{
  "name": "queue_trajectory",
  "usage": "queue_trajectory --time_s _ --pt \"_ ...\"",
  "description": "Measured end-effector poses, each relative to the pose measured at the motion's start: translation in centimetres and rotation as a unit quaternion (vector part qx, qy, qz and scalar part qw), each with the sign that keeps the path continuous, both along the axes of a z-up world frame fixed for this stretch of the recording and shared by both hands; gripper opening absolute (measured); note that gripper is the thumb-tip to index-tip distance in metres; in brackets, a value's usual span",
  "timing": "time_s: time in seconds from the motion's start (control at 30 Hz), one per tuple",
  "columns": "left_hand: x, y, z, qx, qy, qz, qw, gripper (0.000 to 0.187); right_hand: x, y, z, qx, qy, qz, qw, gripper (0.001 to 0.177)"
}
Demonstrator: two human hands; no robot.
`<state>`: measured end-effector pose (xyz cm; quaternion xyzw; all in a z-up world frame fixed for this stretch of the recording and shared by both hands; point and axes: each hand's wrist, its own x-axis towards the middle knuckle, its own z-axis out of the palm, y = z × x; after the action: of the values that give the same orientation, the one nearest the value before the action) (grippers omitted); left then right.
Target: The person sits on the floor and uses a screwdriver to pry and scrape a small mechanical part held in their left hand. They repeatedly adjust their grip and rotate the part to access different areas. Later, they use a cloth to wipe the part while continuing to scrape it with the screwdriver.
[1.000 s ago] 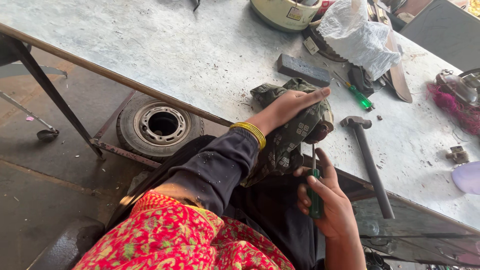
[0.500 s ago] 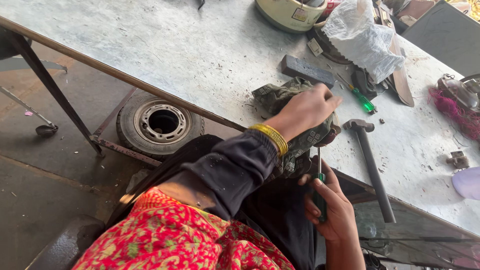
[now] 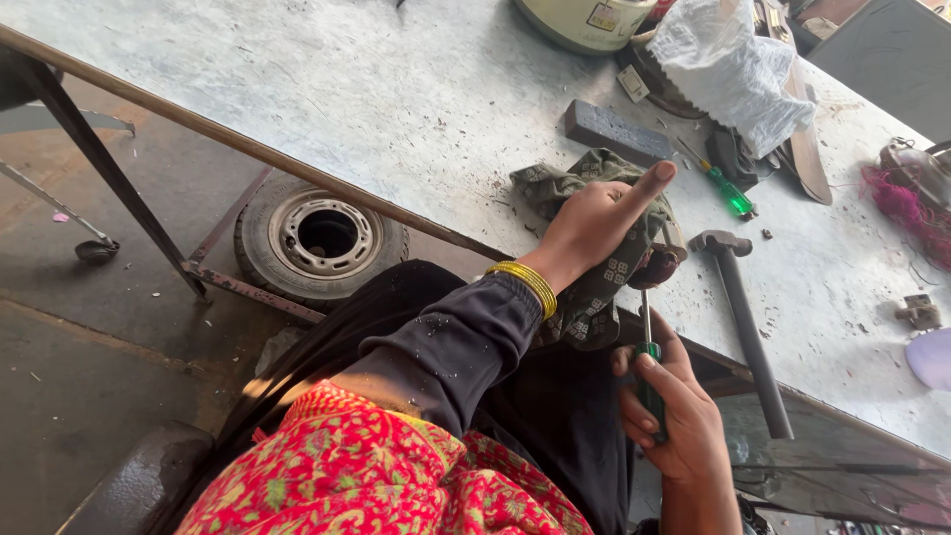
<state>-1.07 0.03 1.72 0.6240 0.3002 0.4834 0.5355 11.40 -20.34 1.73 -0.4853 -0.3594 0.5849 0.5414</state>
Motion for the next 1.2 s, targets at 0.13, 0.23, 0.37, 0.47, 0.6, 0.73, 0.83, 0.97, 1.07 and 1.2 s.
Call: queue_trajectory --time_s 0.13,0.23,0.37,0.47,0.6,0.73,0.83,0.97,1.07,1.2 --pt "0.2 0.4 -0.4 -0.01 -0.01 -0.027 1.0 0.083 0.7 -1.3 0.3 -0.027 -0.06 -0.001 0.998 0.066" --pt "0.7 0.8 -1.0 -0.004 -0.024 -0.045 0.999 0.081 1.2 -2.3 0.5 -0.037 -0.145 0.002 0.989 0.067" --pt "1.0 1.5 -1.6 0.039 -0.023 -0.065 0.997 0.081 2.1 -3.5 1.1 -0.059 -0.294 -0.033 0.953 0.063" --pt "1.5 2.0 -2.0 0.032 -0.043 -0.108 0.993 0.079 3.1 -3.9 1.1 -0.035 -0.306 -0.037 0.951 0.058" --pt "1.3 2.1 -1.9 -0.061 -0.072 -0.175 0.98 0.08 3.4 -3.7 0.9 -0.029 -0.31 -0.059 0.949 0.054" --pt "1.5 2.9 -1.0 -0.046 -0.041 -0.212 0.975 0.097 3.8 -3.4 0.9 -0.037 -0.346 -0.101 0.932 0.05" --pt "1.9 3.7 -0.7 -0.08 -0.05 -0.249 0.964 0.096 4.5 -3.8 1.1 -0.041 -0.358 -0.121 0.925 0.048" --pt "2.2 4.2 -0.9 -0.112 -0.064 -0.288 0.949 0.094 5.5 -4.4 1.1 -0.029 -0.342 -0.124 0.931 0.049" --pt "2.4 4.3 -0.8 -0.122 -0.067 -0.3 0.944 0.094 5.6 -4.6 0.7 -0.028 -0.359 -0.122 0.925 0.049" --pt "2.6 4.6 -0.4 -0.136 -0.073 -0.313 0.937 0.092 5.3 -4.5 0.6 -0.018 -0.383 -0.11 0.917 0.051"
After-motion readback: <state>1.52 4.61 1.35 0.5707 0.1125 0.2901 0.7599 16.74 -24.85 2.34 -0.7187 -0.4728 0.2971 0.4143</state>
